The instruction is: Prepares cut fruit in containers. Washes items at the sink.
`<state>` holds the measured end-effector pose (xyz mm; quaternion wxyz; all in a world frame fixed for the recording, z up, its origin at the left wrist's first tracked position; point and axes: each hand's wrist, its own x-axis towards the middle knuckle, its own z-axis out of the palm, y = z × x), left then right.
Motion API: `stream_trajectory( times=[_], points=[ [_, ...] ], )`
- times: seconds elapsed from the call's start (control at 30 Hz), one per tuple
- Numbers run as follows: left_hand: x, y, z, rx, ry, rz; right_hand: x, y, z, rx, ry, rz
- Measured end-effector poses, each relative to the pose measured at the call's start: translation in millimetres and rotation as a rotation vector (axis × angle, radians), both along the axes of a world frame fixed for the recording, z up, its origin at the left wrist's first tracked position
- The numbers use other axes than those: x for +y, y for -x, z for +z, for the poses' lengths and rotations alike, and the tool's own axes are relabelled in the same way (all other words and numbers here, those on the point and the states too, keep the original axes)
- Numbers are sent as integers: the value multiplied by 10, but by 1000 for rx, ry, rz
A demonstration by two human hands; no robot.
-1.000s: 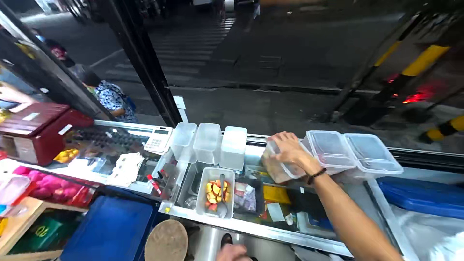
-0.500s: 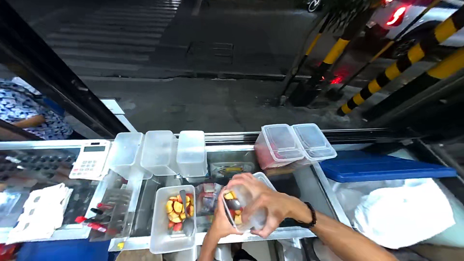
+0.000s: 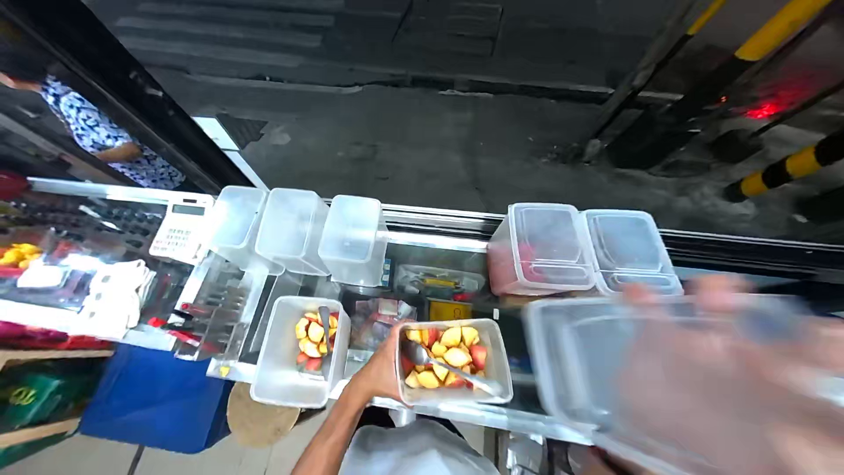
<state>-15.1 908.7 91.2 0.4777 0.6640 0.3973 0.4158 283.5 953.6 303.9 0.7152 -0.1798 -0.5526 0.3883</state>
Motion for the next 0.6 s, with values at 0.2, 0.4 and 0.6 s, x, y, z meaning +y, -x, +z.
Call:
stream_trajectory(
  times=[0.2,0.4,0.6],
  points=[
    [-67,72,-7,-6,45,-25,-320,-1159,-1227,-441,-19,-348],
    [-725,99,84,104,73,224,-1008,-1164,-2243,-555,341,-478],
    [-1490,3,-229,291,-132,907,-648,-327,-961,-1075,212,-335]
  ],
)
